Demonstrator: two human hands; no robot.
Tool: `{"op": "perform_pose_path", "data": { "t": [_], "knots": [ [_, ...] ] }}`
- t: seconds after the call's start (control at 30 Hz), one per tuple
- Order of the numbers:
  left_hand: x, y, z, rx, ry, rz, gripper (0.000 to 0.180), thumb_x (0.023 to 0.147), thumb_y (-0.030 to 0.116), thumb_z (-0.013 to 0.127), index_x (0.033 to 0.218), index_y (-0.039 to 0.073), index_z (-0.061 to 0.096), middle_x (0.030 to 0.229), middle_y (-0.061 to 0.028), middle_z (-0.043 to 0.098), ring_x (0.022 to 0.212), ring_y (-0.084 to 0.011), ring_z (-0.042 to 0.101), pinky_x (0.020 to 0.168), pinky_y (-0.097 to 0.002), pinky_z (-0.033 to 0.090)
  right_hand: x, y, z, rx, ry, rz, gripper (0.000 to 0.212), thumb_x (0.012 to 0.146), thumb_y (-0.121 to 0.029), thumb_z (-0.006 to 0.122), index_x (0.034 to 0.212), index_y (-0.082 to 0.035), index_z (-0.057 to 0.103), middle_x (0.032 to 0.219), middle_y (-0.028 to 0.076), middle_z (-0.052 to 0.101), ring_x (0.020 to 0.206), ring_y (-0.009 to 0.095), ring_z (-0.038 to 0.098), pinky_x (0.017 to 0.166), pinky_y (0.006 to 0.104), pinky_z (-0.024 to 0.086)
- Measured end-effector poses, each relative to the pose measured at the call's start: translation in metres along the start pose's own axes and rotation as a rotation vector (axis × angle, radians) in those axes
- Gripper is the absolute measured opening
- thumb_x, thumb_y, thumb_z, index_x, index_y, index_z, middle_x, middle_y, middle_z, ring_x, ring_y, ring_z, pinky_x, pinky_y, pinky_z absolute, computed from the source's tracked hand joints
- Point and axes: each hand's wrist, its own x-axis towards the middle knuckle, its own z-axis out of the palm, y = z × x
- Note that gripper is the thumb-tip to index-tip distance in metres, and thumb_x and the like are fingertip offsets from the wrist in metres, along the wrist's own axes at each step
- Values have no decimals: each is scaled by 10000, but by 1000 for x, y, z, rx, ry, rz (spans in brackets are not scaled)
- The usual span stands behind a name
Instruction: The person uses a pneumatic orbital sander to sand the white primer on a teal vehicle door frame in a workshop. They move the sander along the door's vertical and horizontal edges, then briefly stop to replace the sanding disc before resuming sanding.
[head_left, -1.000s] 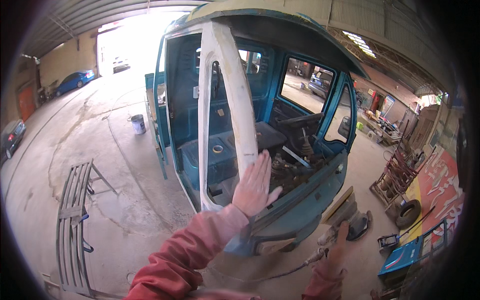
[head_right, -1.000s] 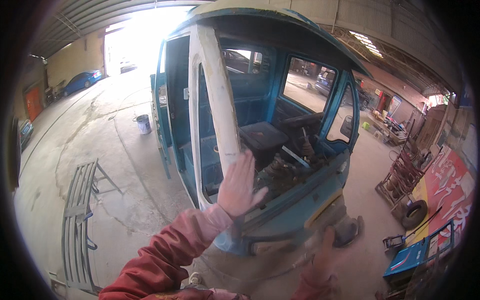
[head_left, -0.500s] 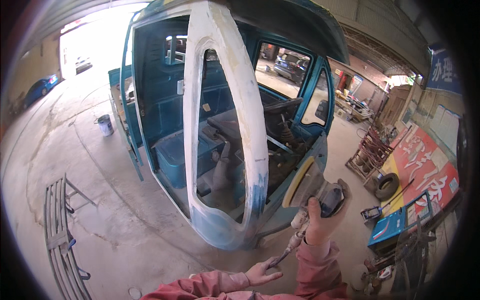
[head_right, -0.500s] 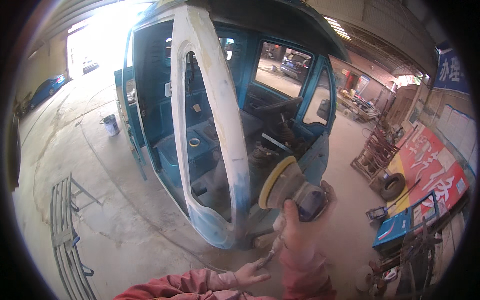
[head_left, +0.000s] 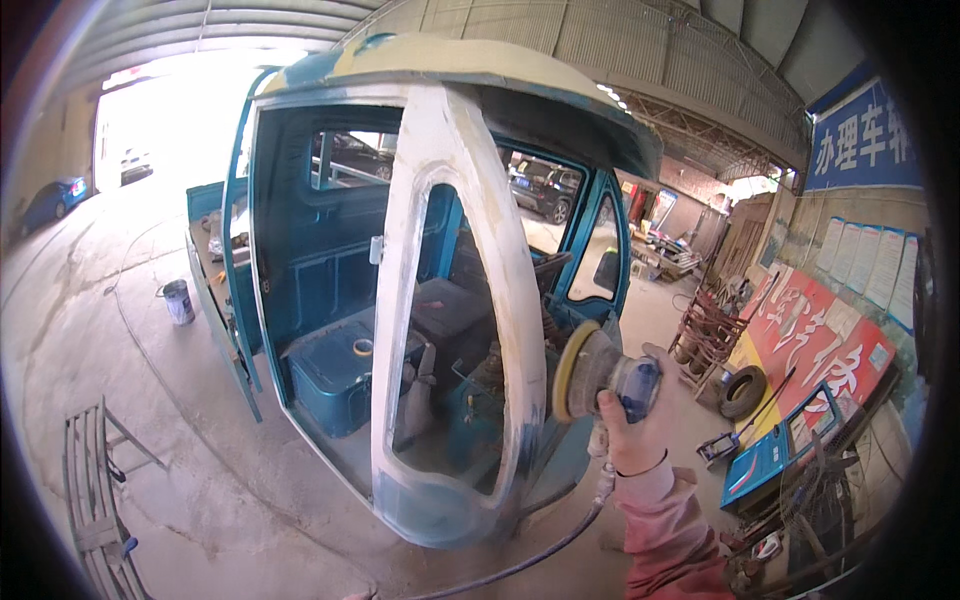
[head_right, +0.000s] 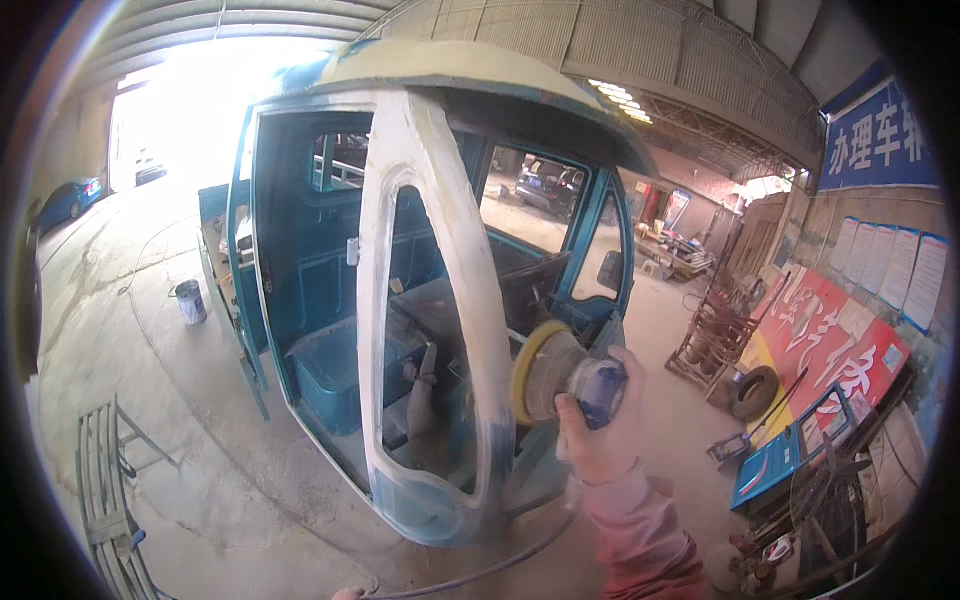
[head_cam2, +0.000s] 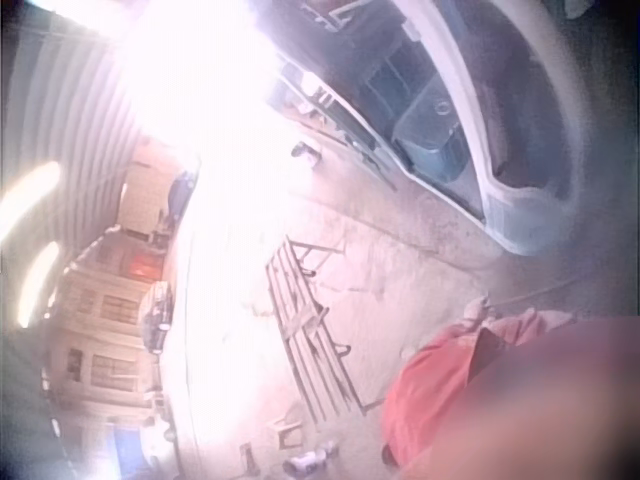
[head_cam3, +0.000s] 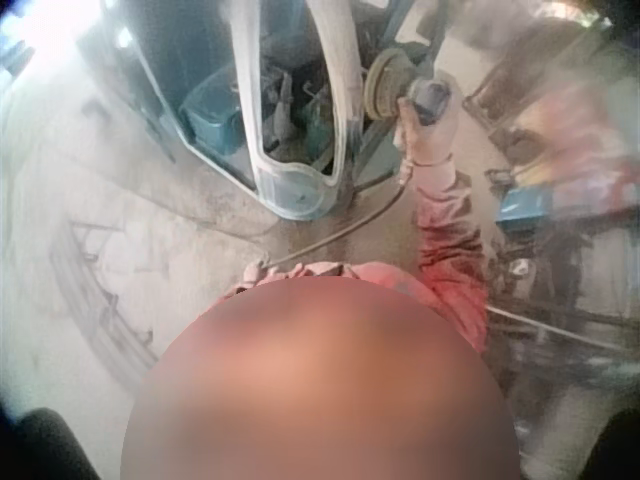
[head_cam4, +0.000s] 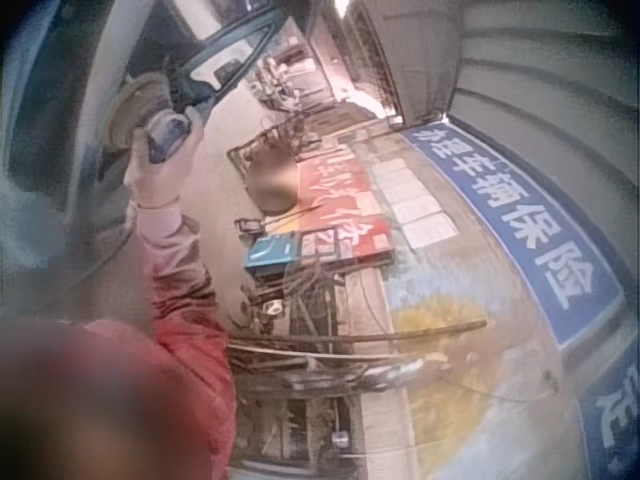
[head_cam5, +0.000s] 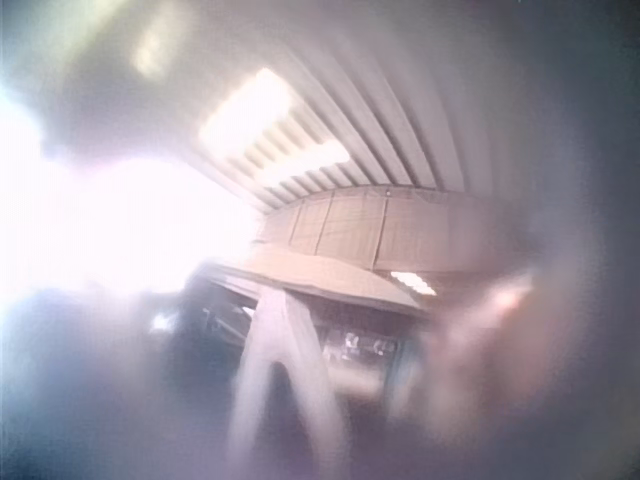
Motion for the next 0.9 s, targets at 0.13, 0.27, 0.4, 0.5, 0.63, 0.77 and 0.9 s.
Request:
{"op": "perform_pose_path", "data": {
  "t": [0.13,0.27,0.4,0.5,0.63,0.77,0.9],
  "knots": [
    [2,-9,-34,696,-27,296,362,963,398,670,1171,102,681,892,-141,742,872,-351,719,756,-512,553,18,-13,28,-27,-37,-40,743,809,-217,837,1414,-8,459,1210,189,611,1077,330,637,962,394,507],
    [15,14,-38,619,-48,247,367,971,391,654,1185,93,673,926,-134,732,892,-341,709,759,-511,548,44,-30,44,-69,-43,-105,741,805,-230,841,1401,-2,465,1243,217,627,1078,398,668,926,427,539],
    [31,43,-30,597,-68,310,373,980,385,639,1200,85,665,960,-128,722,911,-330,700,763,-509,544,79,-48,55,-152,-37,-186,725,807,-257,839,1378,1,475,1240,218,628,1091,405,665,909,437,551],
    [39,63,-21,588,-89,351,378,986,380,627,1211,78,659,986,-123,714,925,-323,693,765,-508,540,113,-62,67,-186,-16,-287,704,817,-260,830,1366,-4,471,1201,218,636,1077,410,663,916,441,541],
    [43,84,-13,571,-117,413,384,994,374,611,1225,70,652,1020,-117,704,945,-313,684,768,-506,536,166,-81,87,-213,-10,-293,703,831,-249,820,1366,-8,433,1135,243,646,1061,405,666,931,435,522],
    [49,96,-6,551,-140,481,390,1003,367,595,1239,61,644,1054,-110,694,964,-303,674,772,-505,531,186,-93,90,-240,-13,-238,733,838,-268,800,1375,8,385,1134,277,629,1076,432,656,952,450,511],
    [54,93,2,512,-166,573,397,1011,361,579,1254,52,636,1088,-104,684,983,-292,665,775,-503,526,153,-98,72,-240,-126,-212,747,827,-270,781,1380,11,365,1173,279,617,1091,440,653,950,472,511]
  ]
}}
